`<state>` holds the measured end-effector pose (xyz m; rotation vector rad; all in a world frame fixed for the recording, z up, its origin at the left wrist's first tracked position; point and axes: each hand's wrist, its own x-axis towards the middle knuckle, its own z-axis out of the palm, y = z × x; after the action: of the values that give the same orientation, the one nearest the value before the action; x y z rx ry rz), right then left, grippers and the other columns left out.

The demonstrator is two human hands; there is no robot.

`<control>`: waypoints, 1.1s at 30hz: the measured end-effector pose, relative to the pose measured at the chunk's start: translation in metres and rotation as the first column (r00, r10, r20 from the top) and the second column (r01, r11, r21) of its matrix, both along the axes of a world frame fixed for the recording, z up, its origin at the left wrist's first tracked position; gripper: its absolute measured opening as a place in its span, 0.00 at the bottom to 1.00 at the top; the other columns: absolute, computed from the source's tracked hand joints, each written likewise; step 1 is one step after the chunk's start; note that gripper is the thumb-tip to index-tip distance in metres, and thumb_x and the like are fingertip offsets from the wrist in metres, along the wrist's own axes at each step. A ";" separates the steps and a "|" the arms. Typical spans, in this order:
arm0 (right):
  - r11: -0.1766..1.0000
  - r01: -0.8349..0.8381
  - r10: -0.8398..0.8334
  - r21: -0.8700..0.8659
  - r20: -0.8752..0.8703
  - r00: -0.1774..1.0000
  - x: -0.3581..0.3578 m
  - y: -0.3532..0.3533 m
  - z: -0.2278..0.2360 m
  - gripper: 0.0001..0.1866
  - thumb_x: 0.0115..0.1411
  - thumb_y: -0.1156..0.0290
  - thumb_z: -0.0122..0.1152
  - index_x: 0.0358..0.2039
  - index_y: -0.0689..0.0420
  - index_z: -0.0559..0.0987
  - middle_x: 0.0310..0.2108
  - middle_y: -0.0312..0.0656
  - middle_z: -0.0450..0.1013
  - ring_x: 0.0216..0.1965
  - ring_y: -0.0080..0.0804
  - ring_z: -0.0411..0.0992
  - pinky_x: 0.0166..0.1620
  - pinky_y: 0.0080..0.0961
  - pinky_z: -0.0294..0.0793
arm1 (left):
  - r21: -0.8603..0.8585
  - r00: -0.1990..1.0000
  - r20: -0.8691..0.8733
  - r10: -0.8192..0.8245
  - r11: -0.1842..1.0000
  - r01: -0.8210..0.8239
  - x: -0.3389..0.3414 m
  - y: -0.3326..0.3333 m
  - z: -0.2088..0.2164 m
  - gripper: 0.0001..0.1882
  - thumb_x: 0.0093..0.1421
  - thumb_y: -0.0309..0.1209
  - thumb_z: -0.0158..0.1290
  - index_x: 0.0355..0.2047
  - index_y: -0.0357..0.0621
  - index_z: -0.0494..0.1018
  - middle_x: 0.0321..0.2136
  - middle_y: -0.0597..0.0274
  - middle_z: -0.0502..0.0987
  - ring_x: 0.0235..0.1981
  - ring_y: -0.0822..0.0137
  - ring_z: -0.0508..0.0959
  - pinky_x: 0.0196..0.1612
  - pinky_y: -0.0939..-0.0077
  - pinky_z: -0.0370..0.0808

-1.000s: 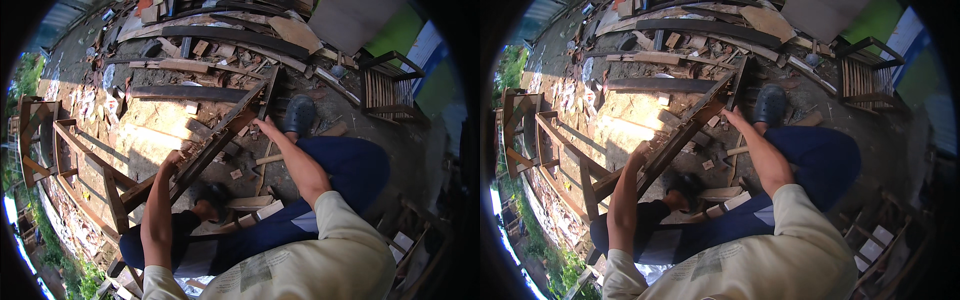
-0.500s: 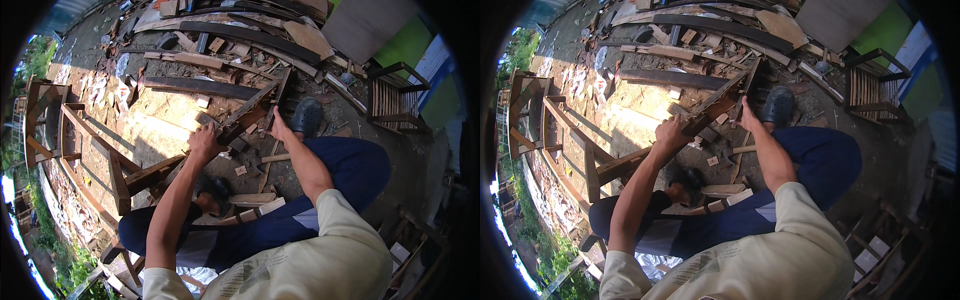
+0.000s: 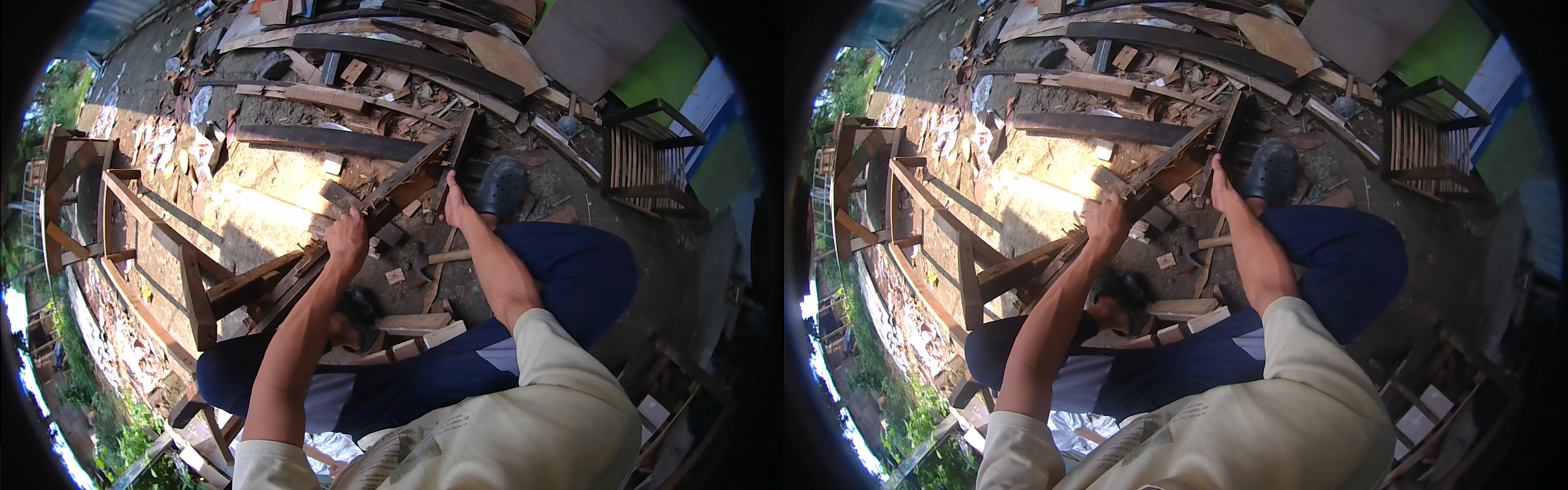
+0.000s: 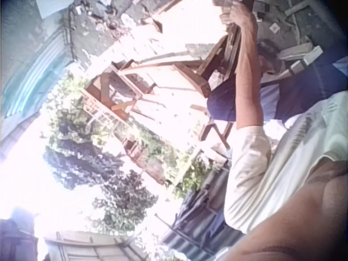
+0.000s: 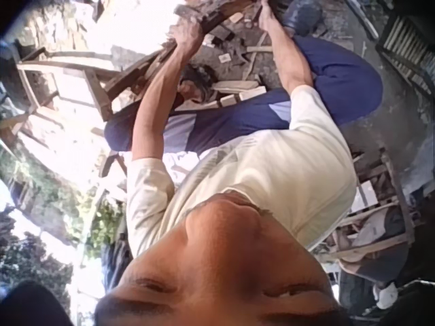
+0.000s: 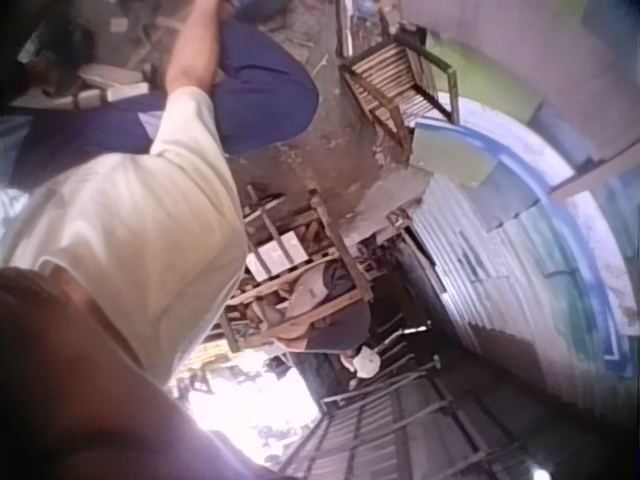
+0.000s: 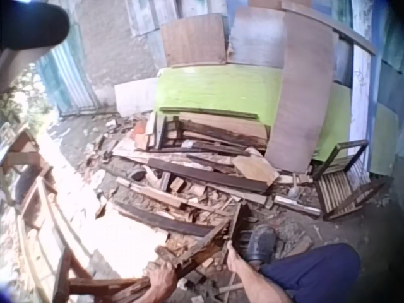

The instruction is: The person sits on the ground and uses a hammer to remove nails and separate wooden slats from a wooden frame. They repeatedly strike the wood to pry apart joints and remove pieces.

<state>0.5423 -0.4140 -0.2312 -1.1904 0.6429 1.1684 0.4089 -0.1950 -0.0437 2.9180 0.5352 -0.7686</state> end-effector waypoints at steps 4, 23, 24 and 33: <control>0.982 -0.008 0.015 -0.187 0.035 0.999 -0.002 0.010 0.010 0.54 0.52 0.15 0.27 0.68 0.41 0.60 0.63 0.37 0.63 0.49 0.37 0.65 0.33 0.32 0.58 | 0.018 1.000 0.029 0.008 1.000 -0.008 -0.005 -0.007 -0.003 0.07 0.62 0.26 0.49 0.40 0.37 0.69 0.32 0.44 0.81 0.33 0.50 0.84 0.34 0.56 0.80; 0.748 -0.118 0.147 -0.653 -0.011 0.989 0.021 0.037 0.045 0.51 0.56 0.19 0.20 0.68 0.41 0.60 0.61 0.42 0.66 0.44 0.45 0.74 0.29 0.41 0.65 | 0.058 0.981 0.194 -0.019 0.998 0.008 -0.025 -0.015 -0.049 0.12 0.61 0.27 0.51 0.42 0.29 0.70 0.31 0.40 0.78 0.31 0.47 0.82 0.28 0.56 0.80; 0.736 -0.133 0.155 -0.664 -0.026 0.988 0.023 0.039 0.049 0.50 0.56 0.19 0.20 0.68 0.41 0.60 0.60 0.43 0.67 0.43 0.46 0.74 0.29 0.41 0.65 | 0.053 0.983 0.184 -0.019 0.999 0.010 -0.024 -0.015 -0.048 0.13 0.61 0.27 0.51 0.43 0.29 0.70 0.32 0.40 0.78 0.32 0.47 0.81 0.28 0.55 0.80; 0.834 -0.307 0.241 -0.458 -0.199 0.950 0.050 0.032 0.078 0.49 0.57 0.20 0.19 0.63 0.39 0.67 0.51 0.46 0.75 0.39 0.50 0.78 0.29 0.44 0.67 | -0.029 0.989 0.140 -0.050 0.998 0.054 -0.006 -0.002 -0.032 0.12 0.60 0.29 0.53 0.41 0.34 0.72 0.28 0.48 0.82 0.32 0.51 0.84 0.33 0.61 0.81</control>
<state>0.5926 -0.3822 -0.1527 -1.6836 0.9262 1.3836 0.4027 -0.1968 -0.0759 2.9377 0.4312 -0.5667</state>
